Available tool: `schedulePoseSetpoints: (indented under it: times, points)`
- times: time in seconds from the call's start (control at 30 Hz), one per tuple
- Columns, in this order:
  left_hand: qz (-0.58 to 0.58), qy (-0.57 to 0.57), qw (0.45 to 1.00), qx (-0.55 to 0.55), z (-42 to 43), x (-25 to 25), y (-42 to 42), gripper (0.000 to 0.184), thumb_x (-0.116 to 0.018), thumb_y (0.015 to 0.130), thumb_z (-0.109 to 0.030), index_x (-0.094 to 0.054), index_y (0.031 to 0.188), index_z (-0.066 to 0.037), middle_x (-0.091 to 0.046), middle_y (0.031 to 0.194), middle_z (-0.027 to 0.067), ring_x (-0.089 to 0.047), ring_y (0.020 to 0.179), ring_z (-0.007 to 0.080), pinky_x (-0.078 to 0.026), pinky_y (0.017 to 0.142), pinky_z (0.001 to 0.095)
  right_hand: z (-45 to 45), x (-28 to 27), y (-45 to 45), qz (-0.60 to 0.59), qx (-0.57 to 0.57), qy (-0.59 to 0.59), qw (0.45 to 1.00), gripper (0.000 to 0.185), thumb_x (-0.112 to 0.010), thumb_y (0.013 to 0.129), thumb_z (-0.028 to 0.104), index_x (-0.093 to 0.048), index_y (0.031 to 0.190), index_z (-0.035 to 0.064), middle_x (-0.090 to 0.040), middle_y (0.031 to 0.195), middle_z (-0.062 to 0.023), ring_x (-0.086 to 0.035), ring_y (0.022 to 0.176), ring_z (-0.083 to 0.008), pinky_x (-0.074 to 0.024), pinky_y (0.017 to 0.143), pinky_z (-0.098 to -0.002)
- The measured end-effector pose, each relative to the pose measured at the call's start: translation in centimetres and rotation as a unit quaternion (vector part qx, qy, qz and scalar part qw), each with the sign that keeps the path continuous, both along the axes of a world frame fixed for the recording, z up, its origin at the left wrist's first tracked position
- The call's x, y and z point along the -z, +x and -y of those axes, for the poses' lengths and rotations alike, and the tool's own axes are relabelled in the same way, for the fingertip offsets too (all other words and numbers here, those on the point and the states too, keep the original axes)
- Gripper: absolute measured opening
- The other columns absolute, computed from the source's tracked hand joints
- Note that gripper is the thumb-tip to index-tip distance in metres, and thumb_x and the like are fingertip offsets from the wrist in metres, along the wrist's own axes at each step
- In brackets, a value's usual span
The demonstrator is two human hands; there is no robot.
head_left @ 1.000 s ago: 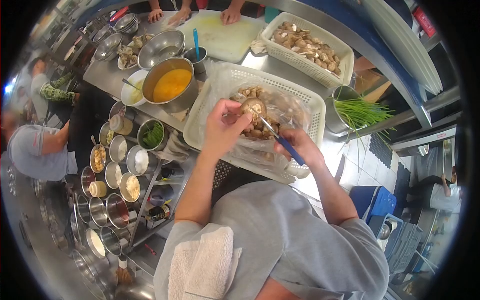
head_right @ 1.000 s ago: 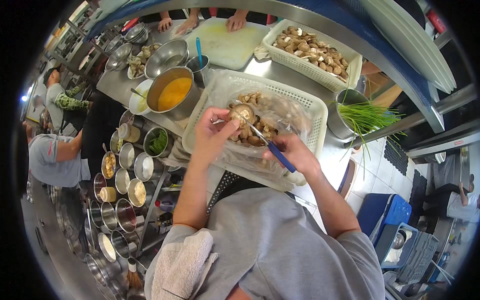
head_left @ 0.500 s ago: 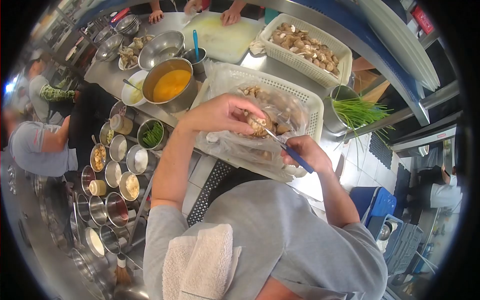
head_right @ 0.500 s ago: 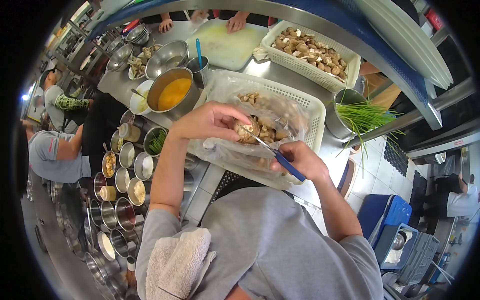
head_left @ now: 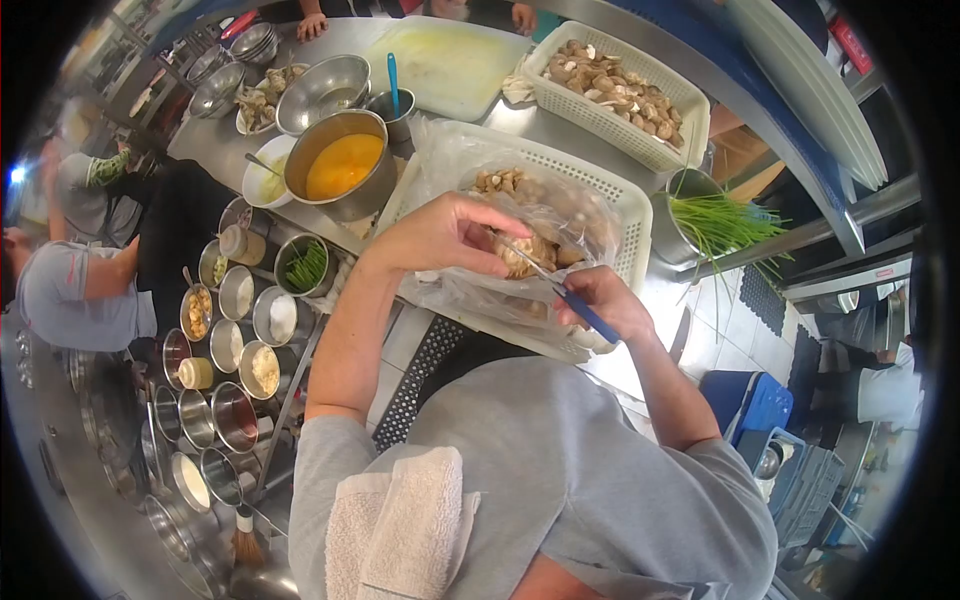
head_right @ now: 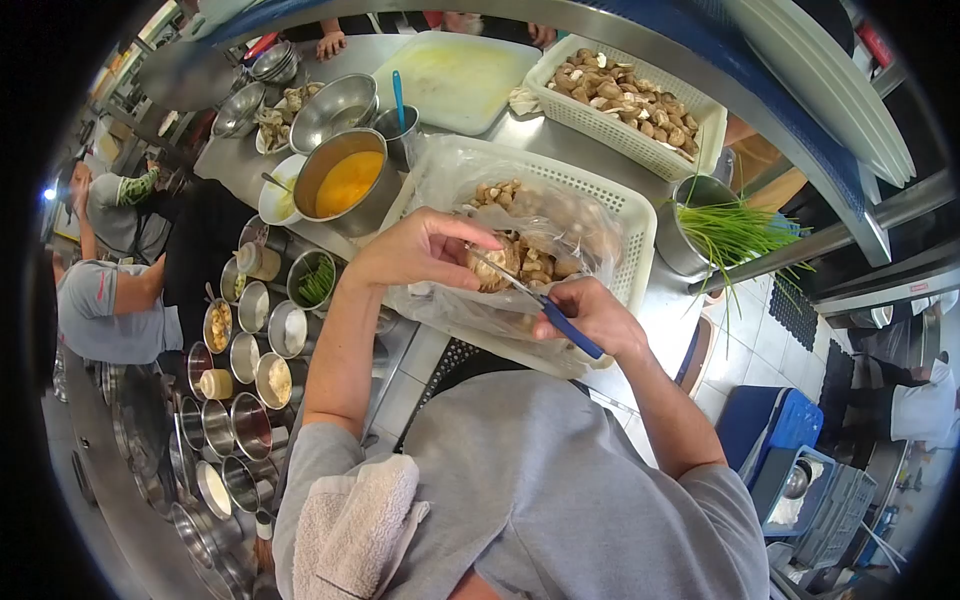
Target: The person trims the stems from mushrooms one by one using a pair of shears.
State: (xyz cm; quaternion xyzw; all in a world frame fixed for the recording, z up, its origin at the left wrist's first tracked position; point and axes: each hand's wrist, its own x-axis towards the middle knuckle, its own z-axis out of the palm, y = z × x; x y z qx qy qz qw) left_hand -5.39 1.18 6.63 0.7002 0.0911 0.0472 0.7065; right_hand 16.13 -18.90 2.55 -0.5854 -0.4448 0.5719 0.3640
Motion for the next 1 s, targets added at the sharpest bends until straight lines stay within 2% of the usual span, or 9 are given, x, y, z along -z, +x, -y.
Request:
schedulePoseSetpoints:
  times: [0.17,0.27,0.37,0.4,0.53,0.7,0.77,0.87,1.0]
  points:
    - [-0.007,-0.028,1.000,0.013,-0.2,0.8,0.3,0.070,-0.075,0.076,0.014,-0.053,0.140,-0.003,-0.063,0.129,0.0101,-0.063,0.109,0.0151,-0.055,0.090,0.0287,-0.3,-0.8,0.3,0.031,-0.007,-0.064,0.997,0.036,-0.088,0.075,0.024,-0.066,0.085,-0.0020,-0.059,0.070,0.0015,-0.055,0.066,-0.0062,-0.0440,0.059,-0.0257]
    - [-0.014,-0.045,0.999,0.027,-0.4,1.7,0.9,0.068,-0.074,0.076,0.014,-0.053,0.139,-0.002,-0.063,0.128,0.0102,-0.063,0.108,0.0153,-0.056,0.091,0.0296,0.5,-0.8,0.7,0.078,-0.018,0.030,0.996,0.039,-0.089,0.074,0.024,-0.067,0.092,-0.0029,-0.061,0.073,0.0015,-0.057,0.071,-0.0058,-0.0455,0.063,-0.0245]
    - [-0.019,-0.060,0.998,0.017,-1.0,2.2,1.4,0.063,-0.073,0.077,0.014,-0.057,0.135,-0.002,-0.064,0.125,0.0090,-0.064,0.107,0.0151,-0.055,0.091,0.0291,2.1,1.3,2.1,0.029,0.002,0.113,0.993,0.044,-0.089,0.075,0.025,-0.066,0.098,-0.0035,-0.061,0.076,0.0012,-0.058,0.073,-0.0059,-0.0466,0.064,-0.0240]
    - [-0.004,-0.050,0.999,-0.002,-1.3,2.5,1.5,0.050,-0.072,0.079,0.012,-0.062,0.126,-0.002,-0.066,0.120,0.0070,-0.064,0.103,0.0139,-0.055,0.087,0.0279,2.8,2.2,2.5,0.003,0.026,0.131,0.991,0.048,-0.088,0.076,0.032,-0.066,0.101,-0.0032,-0.061,0.077,0.0014,-0.056,0.072,-0.0061,-0.0454,0.063,-0.0234]
    - [-0.024,0.057,0.997,-0.034,-3.8,3.0,4.7,0.028,-0.078,0.079,-0.005,-0.068,0.105,0.000,-0.070,0.096,0.0039,-0.066,0.084,0.0117,-0.052,0.074,0.0255,3.9,4.9,1.6,-0.077,0.235,0.165,0.955,0.048,-0.085,0.079,0.039,-0.067,0.099,-0.0010,-0.059,0.075,0.0034,-0.053,0.067,-0.0051,-0.0424,0.061,-0.0208]
    - [0.009,0.296,0.955,0.019,-8.4,0.2,16.3,0.031,-0.078,0.077,-0.016,-0.071,0.105,-0.005,-0.070,0.094,0.0069,-0.066,0.081,0.0103,-0.052,0.075,0.0271,3.3,6.2,1.2,-0.023,0.278,0.200,0.939,0.043,-0.086,0.078,0.035,-0.067,0.092,-0.0009,-0.059,0.074,0.0026,-0.052,0.066,-0.0059,-0.0410,0.059,-0.0225]
    - [-0.024,0.325,0.945,-0.003,-8.7,-2.3,21.5,0.033,-0.074,0.080,-0.024,-0.071,0.108,-0.007,-0.071,0.102,0.0128,-0.068,0.092,0.0173,-0.052,0.082,0.0313,3.5,5.7,1.1,0.025,0.277,0.180,0.943,0.042,-0.086,0.077,0.034,-0.067,0.089,-0.0012,-0.058,0.073,0.0023,-0.051,0.065,-0.0063,-0.0409,0.058,-0.0237]
    - [0.032,0.470,0.872,-0.135,-10.8,-0.8,29.8,0.028,-0.075,0.085,-0.021,-0.069,0.107,-0.005,-0.070,0.095,0.0031,-0.064,0.087,0.0116,-0.051,0.079,0.0297,3.5,5.1,0.9,0.079,0.281,0.195,0.936,0.041,-0.087,0.075,0.033,-0.066,0.082,-0.0014,-0.055,0.068,0.0008,-0.046,0.062,-0.0077,-0.0391,0.056,-0.0268]
    - [-0.018,0.427,0.884,-0.190,-8.5,-3.3,29.1,0.025,-0.071,0.090,-0.022,-0.069,0.106,-0.004,-0.071,0.095,0.0044,-0.066,0.087,0.0121,-0.052,0.078,0.0280,3.7,5.5,1.1,0.120,0.294,0.209,0.925,0.042,-0.088,0.074,0.034,-0.065,0.080,-0.0012,-0.052,0.065,0.0001,-0.044,0.061,-0.0083,-0.0375,0.055,-0.0274]
